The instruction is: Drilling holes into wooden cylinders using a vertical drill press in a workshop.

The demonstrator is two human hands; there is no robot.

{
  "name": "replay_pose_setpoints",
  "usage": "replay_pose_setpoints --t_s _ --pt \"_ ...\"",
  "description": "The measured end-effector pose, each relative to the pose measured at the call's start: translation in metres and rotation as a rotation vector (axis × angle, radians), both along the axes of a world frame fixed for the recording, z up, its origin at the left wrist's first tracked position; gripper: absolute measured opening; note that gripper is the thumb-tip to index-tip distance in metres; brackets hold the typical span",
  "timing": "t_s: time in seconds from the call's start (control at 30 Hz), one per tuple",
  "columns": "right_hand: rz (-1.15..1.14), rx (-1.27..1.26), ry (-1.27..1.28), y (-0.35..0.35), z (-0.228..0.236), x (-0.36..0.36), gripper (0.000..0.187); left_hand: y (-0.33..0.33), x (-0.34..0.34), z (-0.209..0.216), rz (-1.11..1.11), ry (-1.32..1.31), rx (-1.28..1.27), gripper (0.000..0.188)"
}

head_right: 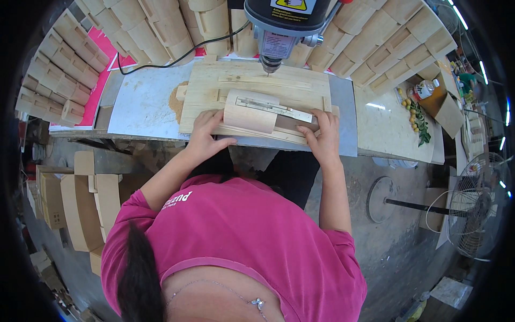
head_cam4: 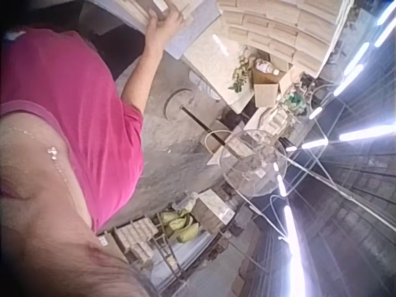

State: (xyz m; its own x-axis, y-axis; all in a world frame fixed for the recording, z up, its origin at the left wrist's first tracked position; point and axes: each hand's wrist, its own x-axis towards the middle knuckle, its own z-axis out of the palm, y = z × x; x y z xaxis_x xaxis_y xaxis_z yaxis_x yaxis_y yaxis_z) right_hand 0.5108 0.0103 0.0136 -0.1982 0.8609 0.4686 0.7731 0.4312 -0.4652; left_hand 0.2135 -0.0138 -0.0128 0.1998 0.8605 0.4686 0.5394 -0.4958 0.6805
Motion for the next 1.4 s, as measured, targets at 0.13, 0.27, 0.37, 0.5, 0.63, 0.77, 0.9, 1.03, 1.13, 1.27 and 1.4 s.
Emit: replay_pose_setpoints --t_s 0.13,0.27,0.37,0.5,0.63,0.77,0.9,1.03,1.13,1.27,1.4 --pt "-0.064 -0.012 0.050 0.004 -0.008 0.000 0.042 0.004 0.008 -0.011 0.119 0.167 0.084 0.064" --pt "-0.142 -0.192 0.129 0.015 -0.002 -0.004 0.042 0.018 0.014 -0.022 0.190 0.162 0.059 0.059" --pt "-0.150 -0.172 0.119 0.033 0.000 -0.002 0.043 0.036 0.019 -0.019 0.239 0.211 0.026 0.057" --pt "-0.131 -0.150 0.155 0.063 -0.009 -0.001 0.045 0.064 0.018 -0.019 0.263 0.211 0.083 0.054" --pt "-0.110 -0.212 0.164 0.079 -0.014 0.004 0.048 0.074 0.011 -0.021 0.173 0.224 0.124 0.056" --pt "-0.049 -0.207 0.239 0.076 -0.004 0.001 0.047 0.079 0.007 -0.026 0.119 0.184 0.076 0.054" --pt "0.024 -0.356 0.258 0.071 0.039 -0.001 0.039 0.078 -0.001 -0.023 0.075 0.128 0.048 0.046" --pt "0.194 -0.235 0.342 0.078 0.058 -0.002 0.030 0.079 -0.009 -0.026 0.050 0.167 -0.013 0.051" --pt "0.067 0.176 0.362 0.086 0.093 0.001 0.024 0.080 -0.010 -0.029 0.044 0.151 -0.016 0.050" --pt "0.062 0.437 0.497 0.104 0.167 0.010 0.026 0.082 -0.008 -0.028 0.025 0.179 -0.022 0.050" --pt "0.128 0.392 0.483 0.146 0.183 -0.024 0.024 0.082 -0.008 -0.028 0.025 0.236 -0.033 0.051"
